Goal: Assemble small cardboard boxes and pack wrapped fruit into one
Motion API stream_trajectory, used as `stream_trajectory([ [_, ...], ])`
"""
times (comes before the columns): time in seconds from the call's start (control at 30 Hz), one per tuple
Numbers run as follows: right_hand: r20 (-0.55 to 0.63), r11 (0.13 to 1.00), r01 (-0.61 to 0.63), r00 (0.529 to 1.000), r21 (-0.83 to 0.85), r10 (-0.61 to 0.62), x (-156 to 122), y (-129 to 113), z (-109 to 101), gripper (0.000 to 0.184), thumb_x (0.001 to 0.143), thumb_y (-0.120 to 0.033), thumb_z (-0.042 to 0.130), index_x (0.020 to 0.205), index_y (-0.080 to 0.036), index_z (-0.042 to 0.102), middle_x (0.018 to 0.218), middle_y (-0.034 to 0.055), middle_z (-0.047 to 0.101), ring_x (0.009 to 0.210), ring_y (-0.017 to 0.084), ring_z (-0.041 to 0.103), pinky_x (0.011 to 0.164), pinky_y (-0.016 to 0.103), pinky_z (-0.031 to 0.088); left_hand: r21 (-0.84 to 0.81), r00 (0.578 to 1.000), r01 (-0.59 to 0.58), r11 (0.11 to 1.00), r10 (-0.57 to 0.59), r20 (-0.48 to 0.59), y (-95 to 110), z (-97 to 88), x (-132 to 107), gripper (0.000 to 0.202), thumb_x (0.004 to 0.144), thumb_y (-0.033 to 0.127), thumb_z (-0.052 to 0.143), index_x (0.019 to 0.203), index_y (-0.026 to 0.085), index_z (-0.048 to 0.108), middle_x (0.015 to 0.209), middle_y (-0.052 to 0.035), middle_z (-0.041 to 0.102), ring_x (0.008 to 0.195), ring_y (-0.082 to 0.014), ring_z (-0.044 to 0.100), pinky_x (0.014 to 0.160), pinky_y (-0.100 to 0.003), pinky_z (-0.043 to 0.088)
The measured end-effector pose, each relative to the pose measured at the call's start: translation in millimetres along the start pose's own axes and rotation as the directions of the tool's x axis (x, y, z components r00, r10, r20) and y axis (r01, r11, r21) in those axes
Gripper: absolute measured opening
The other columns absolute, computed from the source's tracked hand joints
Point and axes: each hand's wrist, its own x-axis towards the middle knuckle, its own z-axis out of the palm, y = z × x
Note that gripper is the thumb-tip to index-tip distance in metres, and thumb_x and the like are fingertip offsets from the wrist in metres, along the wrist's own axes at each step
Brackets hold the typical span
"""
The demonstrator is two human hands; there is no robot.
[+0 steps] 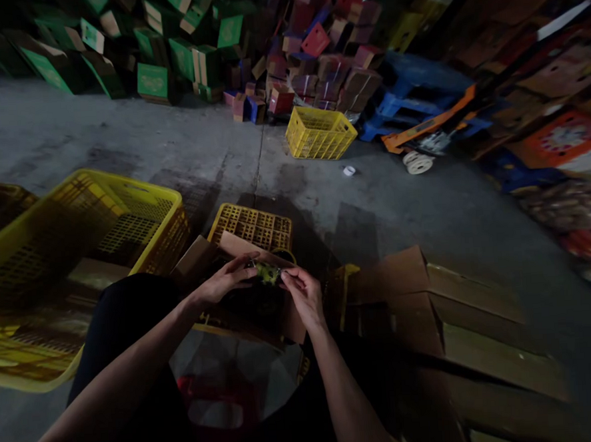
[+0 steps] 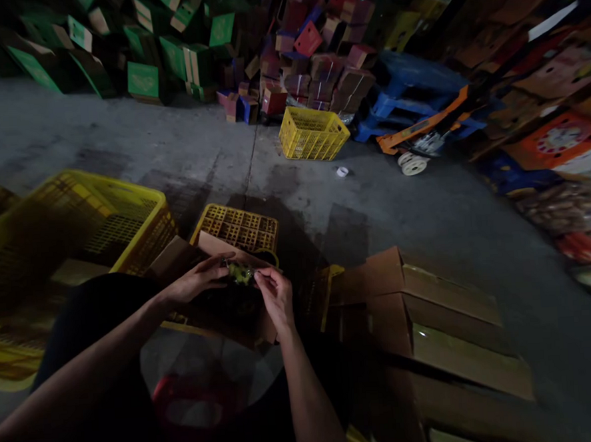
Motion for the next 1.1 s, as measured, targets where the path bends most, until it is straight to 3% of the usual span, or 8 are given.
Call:
stream_trajectory([
  [0.3, 0.086, 1.0, -0.014, 0.996, 0.007, 0.013, 2.5, -3.3, 1.5, 0.038, 0.086, -0.059, 0.07, 0.101, -0.025, 0.076, 0.123, 0.0078, 0.073, 0.117, 0.028, 0.068, 0.098, 0.041, 0.059, 0.238, 0.97, -0.22, 0.946, 0.239, -0.053, -3.3, -1.9, 3.8, 0.055, 0.081, 0.048, 0.081, 0.125, 0.017, 0.07, 0.124, -0.0113, 0.073, 0.114, -0.0292, 0.068, 0.1, -0.041, 0.054],
  [0.4, 0.117, 0.998, -0.062, 0.991, -0.029, 0.065, 0.5, -6.4, 3.1, 0.046, 0.092, -0.063, 0.058, 0.117, -0.027, 0.072, 0.132, 0.008, 0.07, 0.123, 0.028, 0.066, 0.097, 0.04, 0.06, 0.351, 0.945, -0.287, 0.891, 0.323, -0.046, -4.6, -3.0, 5.7, 0.049, 0.083, 0.045, 0.079, 0.123, 0.018, 0.071, 0.124, -0.0097, 0.074, 0.118, -0.0283, 0.067, 0.108, -0.041, 0.048],
  [0.5, 0.208, 0.995, -0.093, 0.973, -0.027, 0.097, -2.7, -6.7, 6.5, 0.052, 0.089, -0.06, 0.065, 0.13, -0.029, 0.066, 0.132, 0.0074, 0.069, 0.119, 0.027, 0.068, 0.091, 0.039, 0.063, 0.38, 0.937, -0.32, 0.868, 0.35, -0.011, -4.4, -0.3, 4.7, 0.047, 0.084, 0.043, 0.078, 0.123, 0.019, 0.07, 0.125, -0.0092, 0.073, 0.118, -0.0276, 0.067, 0.11, -0.042, 0.047],
  [0.6, 0.228, 0.992, -0.12, 0.967, 0.025, 0.111, -3.9, -5.0, 8.0, 0.053, 0.083, -0.052, 0.075, 0.129, -0.028, 0.065, 0.127, 0.0061, 0.071, 0.11, 0.027, 0.071, 0.087, 0.04, 0.064, 0.344, 0.945, -0.317, 0.884, 0.326, 0.032, -2.0, 4.3, 2.2, 0.049, 0.083, 0.042, 0.079, 0.126, 0.02, 0.069, 0.131, -0.0102, 0.071, 0.124, -0.0286, 0.064, 0.113, -0.044, 0.045],
  [0.73, 0.156, 0.998, -0.032, 0.987, -0.045, 0.039, -2.4, -5.5, 4.5, 0.051, 0.081, -0.044, 0.076, 0.128, -0.028, 0.063, 0.133, 0.0065, 0.068, 0.116, 0.027, 0.068, 0.098, 0.042, 0.059, 0.219, 0.969, -0.246, 0.944, 0.248, 0.02, 2.2, 7.2, -0.1, 0.062, 0.083, 0.045, 0.08, 0.138, 0.023, 0.062, 0.145, -0.0105, 0.062, 0.137, -0.0313, 0.054, 0.116, -0.046, 0.043],
  [0.83, 0.151, 0.994, 0.048, 0.988, -0.1, -0.033, -2.4, -8.5, 2.6, 0.052, 0.082, -0.039, 0.074, 0.131, -0.028, 0.06, 0.137, 0.0072, 0.064, 0.123, 0.027, 0.065, 0.101, 0.041, 0.056, 0.062, 0.992, -0.103, 0.993, 0.107, -0.071, 2.9, 6.6, -0.9, 0.062, 0.089, 0.057, 0.07, 0.139, 0.023, 0.06, 0.147, -0.0123, 0.059, 0.134, -0.0341, 0.057, 0.104, -0.047, 0.055],
  [0.93, 0.176, 0.981, 0.143, 0.977, -0.133, -0.118, -4.4, -11.9, 3.5, 0.051, 0.08, -0.033, 0.073, 0.129, -0.028, 0.06, 0.149, 0.0087, 0.054, 0.135, 0.028, 0.055, 0.105, 0.04, 0.052, -0.029, 0.998, -0.001, 1.0, -0.001, -0.068, 0.6, 6.3, -1.7, 0.063, 0.087, 0.057, 0.073, 0.138, 0.023, 0.061, 0.147, -0.0137, 0.059, 0.127, -0.0353, 0.062, 0.093, -0.047, 0.061],
  [1.1, 0.261, 0.97, 0.18, 0.956, -0.162, -0.134, -7.4, -16.1, 5.6, 0.061, 0.085, -0.029, 0.066, 0.143, -0.029, 0.049, 0.154, 0.0086, 0.05, 0.14, 0.026, 0.051, 0.111, 0.04, 0.047, -0.051, 0.999, -0.032, 0.998, 0.031, -0.015, -7.8, 5.5, -1.4, 0.059, 0.077, 0.044, 0.086, 0.128, 0.02, 0.068, 0.134, -0.013, 0.068, 0.121, -0.0337, 0.066, 0.096, -0.046, 0.059],
])
